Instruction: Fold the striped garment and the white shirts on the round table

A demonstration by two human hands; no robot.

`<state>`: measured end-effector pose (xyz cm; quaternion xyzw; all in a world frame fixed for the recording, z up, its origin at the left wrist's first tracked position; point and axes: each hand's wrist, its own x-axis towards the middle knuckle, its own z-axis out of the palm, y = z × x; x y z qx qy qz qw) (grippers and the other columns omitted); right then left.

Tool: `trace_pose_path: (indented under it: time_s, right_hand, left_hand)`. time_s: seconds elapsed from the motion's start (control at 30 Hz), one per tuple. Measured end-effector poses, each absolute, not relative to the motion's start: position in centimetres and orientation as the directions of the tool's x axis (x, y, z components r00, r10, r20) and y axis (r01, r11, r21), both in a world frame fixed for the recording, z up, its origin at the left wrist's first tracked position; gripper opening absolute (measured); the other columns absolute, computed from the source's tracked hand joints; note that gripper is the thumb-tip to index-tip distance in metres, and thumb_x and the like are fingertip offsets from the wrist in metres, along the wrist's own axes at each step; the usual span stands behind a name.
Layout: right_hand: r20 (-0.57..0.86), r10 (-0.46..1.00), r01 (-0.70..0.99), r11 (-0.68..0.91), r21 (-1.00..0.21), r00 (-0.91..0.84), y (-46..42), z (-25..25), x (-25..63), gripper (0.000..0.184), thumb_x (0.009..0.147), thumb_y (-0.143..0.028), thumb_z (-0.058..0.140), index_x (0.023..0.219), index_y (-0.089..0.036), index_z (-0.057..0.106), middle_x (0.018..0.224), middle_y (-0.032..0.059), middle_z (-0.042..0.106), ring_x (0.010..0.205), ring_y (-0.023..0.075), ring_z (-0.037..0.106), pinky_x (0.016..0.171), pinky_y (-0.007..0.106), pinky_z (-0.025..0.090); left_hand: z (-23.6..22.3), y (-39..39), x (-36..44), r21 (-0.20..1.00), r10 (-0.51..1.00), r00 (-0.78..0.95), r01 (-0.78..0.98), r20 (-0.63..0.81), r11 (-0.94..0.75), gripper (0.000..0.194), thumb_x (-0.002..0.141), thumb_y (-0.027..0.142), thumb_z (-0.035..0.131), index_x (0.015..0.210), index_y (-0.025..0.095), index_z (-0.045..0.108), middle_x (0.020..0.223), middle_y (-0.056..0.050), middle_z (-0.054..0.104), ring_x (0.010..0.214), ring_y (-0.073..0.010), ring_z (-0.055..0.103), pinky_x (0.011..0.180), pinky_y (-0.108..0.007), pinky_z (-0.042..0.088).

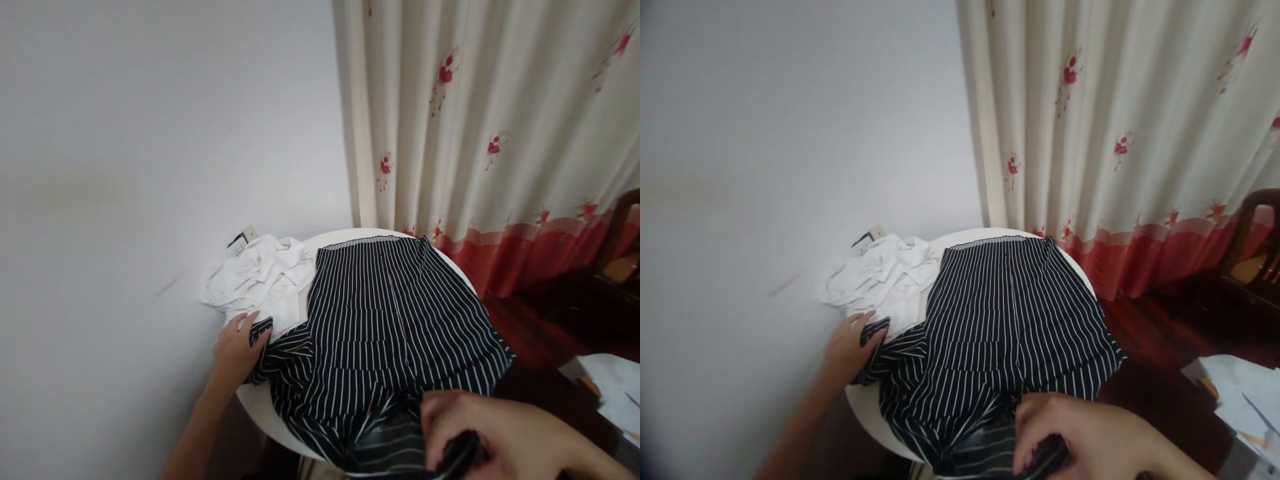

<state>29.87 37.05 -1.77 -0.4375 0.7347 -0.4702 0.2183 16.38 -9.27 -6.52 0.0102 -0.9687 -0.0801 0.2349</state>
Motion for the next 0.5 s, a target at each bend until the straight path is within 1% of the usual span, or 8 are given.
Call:
trace_pose_path:
  time_s: [0.03, 0.1, 0.17, 0.2, 0.27, 0.33, 0.43, 0.5]
  right_hand:
    - [0.100, -0.853, -0.400, 0.135, -0.906, -0.513, 37.2, -1.9, 29.0, 0.037, 0.086, -0.047, 0.067, 0.107, -0.016, 0.074, 0.094, 0.0084, 0.066, 0.085, 0.0194, 0.062, 0.073, 0.031, 0.049]
    - [0.109, -0.823, -0.363, 0.123, -0.924, -0.557, 37.1, -2.4, 26.8, 0.043, 0.092, -0.054, 0.061, 0.110, -0.018, 0.074, 0.097, 0.0083, 0.067, 0.087, 0.0189, 0.063, 0.078, 0.033, 0.050]
    - [0.132, -0.713, -0.391, 0.213, -0.895, -0.689, 36.6, -3.6, 23.7, 0.041, 0.097, -0.054, 0.053, 0.113, -0.021, 0.072, 0.107, 0.0081, 0.067, 0.097, 0.0196, 0.063, 0.090, 0.037, 0.050]
    - [0.155, -0.634, -0.414, 0.283, -0.865, -0.758, 36.3, -4.5, 21.8, 0.040, 0.099, -0.052, 0.051, 0.117, -0.023, 0.071, 0.116, 0.0083, 0.066, 0.107, 0.0205, 0.061, 0.099, 0.041, 0.047]
    - [0.193, -0.522, -0.460, 0.450, -0.765, -0.831, 35.6, -6.6, 17.8, 0.042, 0.099, -0.051, 0.051, 0.127, -0.023, 0.066, 0.137, 0.0101, 0.058, 0.129, 0.0240, 0.051, 0.114, 0.047, 0.035]
    - [0.186, -0.437, -0.447, 0.632, -0.633, -0.880, 35.1, -8.8, 14.1, 0.050, 0.099, -0.049, 0.048, 0.138, -0.021, 0.060, 0.150, 0.0126, 0.048, 0.142, 0.0275, 0.040, 0.119, 0.050, 0.028]
    - [0.157, -0.371, -0.402, 0.813, -0.421, -0.915, 34.9, -11.3, 10.0, 0.059, 0.099, -0.048, 0.044, 0.148, -0.016, 0.051, 0.159, 0.0148, 0.038, 0.150, 0.0314, 0.027, 0.122, 0.053, 0.021]
    - [0.150, -0.354, -0.384, 0.863, -0.328, -0.923, 35.0, -12.3, 8.7, 0.061, 0.099, -0.049, 0.042, 0.150, -0.016, 0.048, 0.161, 0.0143, 0.036, 0.151, 0.0322, 0.024, 0.123, 0.053, 0.019]
  left_hand:
    - [-7.2, -10.2, 16.0, 0.121, -0.126, -0.899, -0.082, 0.420, 0.989, 0.051, 0.091, 0.047, 0.055, 0.130, 0.015, 0.061, 0.134, -0.018, 0.059, 0.125, -0.0356, 0.054, 0.107, -0.048, 0.042]
    - [-8.3, -11.1, 16.2, 0.068, -0.193, -0.922, -0.181, 0.337, 0.981, 0.058, 0.093, 0.048, 0.052, 0.138, 0.012, 0.054, 0.132, -0.019, 0.059, 0.121, -0.0359, 0.057, 0.102, -0.046, 0.045]
    - [-8.7, -11.2, 17.0, 0.039, -0.192, -0.939, -0.189, 0.287, 0.981, 0.054, 0.096, 0.046, 0.049, 0.140, 0.014, 0.053, 0.125, -0.016, 0.063, 0.113, -0.0335, 0.061, 0.095, -0.043, 0.047]
    - [-8.7, -11.1, 17.5, 0.029, -0.184, -0.941, -0.183, 0.283, 0.983, 0.050, 0.097, 0.044, 0.047, 0.138, 0.016, 0.055, 0.120, -0.014, 0.065, 0.109, -0.0321, 0.062, 0.092, -0.041, 0.048]
    - [-8.0, -10.8, 18.3, 0.024, -0.168, -0.936, -0.169, 0.308, 0.985, 0.038, 0.099, 0.039, 0.044, 0.127, 0.020, 0.062, 0.111, -0.011, 0.066, 0.103, -0.0293, 0.064, 0.088, -0.038, 0.049]
    - [-6.9, -10.8, 18.8, 0.063, -0.190, -0.914, -0.179, 0.359, 0.982, 0.033, 0.100, 0.036, 0.040, 0.115, 0.021, 0.065, 0.107, -0.009, 0.067, 0.100, -0.0269, 0.065, 0.086, -0.036, 0.049]
    - [-5.7, -12.1, 19.4, 0.154, -0.296, -0.873, -0.256, 0.388, 0.954, 0.032, 0.101, 0.035, 0.036, 0.111, 0.022, 0.063, 0.111, -0.009, 0.067, 0.098, -0.0250, 0.066, 0.084, -0.034, 0.050]
    - [-5.4, -13.9, 19.8, 0.132, -0.357, -0.876, -0.332, 0.323, 0.934, 0.028, 0.099, 0.034, 0.039, 0.108, 0.024, 0.064, 0.107, -0.007, 0.069, 0.094, -0.0247, 0.068, 0.080, -0.034, 0.051]
